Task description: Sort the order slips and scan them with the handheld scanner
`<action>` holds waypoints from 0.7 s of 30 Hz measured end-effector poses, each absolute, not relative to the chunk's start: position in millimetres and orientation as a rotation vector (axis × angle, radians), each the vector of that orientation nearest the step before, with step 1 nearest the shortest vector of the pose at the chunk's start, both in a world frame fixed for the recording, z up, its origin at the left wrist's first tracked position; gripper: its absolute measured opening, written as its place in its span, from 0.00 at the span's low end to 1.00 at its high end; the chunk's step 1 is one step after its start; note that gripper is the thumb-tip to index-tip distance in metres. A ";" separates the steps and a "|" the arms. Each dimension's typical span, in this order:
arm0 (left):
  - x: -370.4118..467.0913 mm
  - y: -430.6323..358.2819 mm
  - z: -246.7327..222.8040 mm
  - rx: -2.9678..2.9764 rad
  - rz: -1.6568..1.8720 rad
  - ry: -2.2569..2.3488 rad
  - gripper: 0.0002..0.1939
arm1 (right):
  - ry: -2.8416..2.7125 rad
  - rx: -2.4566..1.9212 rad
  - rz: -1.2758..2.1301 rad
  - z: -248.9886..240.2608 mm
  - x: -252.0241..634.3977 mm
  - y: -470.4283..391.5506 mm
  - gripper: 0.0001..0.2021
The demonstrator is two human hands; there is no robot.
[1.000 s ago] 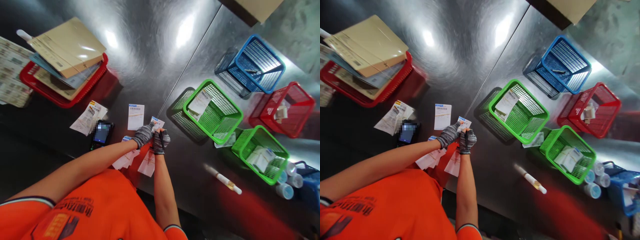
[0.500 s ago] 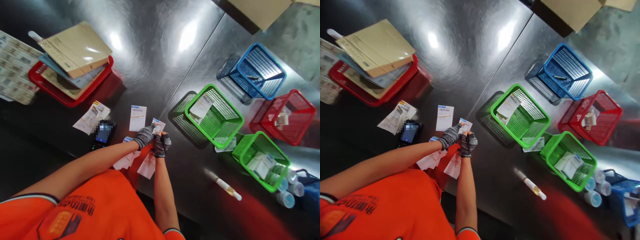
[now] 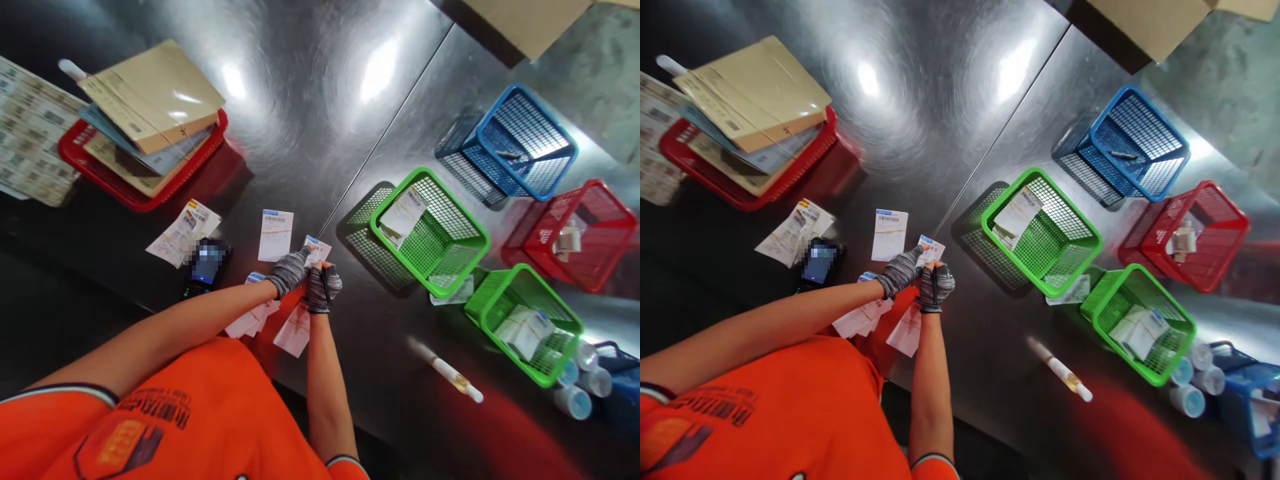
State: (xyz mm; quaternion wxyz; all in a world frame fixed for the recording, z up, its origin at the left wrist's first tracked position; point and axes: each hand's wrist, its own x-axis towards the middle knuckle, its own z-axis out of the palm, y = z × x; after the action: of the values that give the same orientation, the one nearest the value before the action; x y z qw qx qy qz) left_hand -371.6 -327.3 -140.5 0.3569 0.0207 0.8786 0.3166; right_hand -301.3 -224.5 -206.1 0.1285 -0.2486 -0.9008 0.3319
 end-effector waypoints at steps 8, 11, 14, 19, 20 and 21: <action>-371.5 -327.4 -139.7 0.103 0.805 2.260 0.26 | -2.591 -0.755 0.960 -207.1 -302.7 -225.9 0.16; -370.7 -327.4 -142.9 0.105 0.820 2.255 0.26 | -2.594 -0.763 0.956 -207.3 -302.3 -226.1 0.16; -371.0 -328.0 -143.5 0.112 0.837 2.236 0.28 | -2.595 -0.758 0.957 -206.7 -302.0 -226.2 0.15; -371.5 -328.7 -141.6 0.129 0.846 2.224 0.27 | -2.573 -0.762 0.948 -206.2 -302.7 -226.4 0.15; -371.4 -328.6 -141.4 0.125 0.843 2.222 0.28 | -2.574 -0.761 0.946 -206.4 -302.6 -226.4 0.15; -371.4 -328.3 -141.4 0.118 0.839 2.221 0.28 | -2.575 -0.760 0.943 -206.6 -302.5 -226.4 0.15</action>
State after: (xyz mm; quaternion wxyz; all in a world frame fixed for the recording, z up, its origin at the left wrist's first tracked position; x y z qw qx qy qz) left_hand -371.4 -328.3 -141.4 0.3733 0.0460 0.8668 0.3274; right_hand -302.5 -226.4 -206.6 0.1476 -0.2641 -0.8950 0.3278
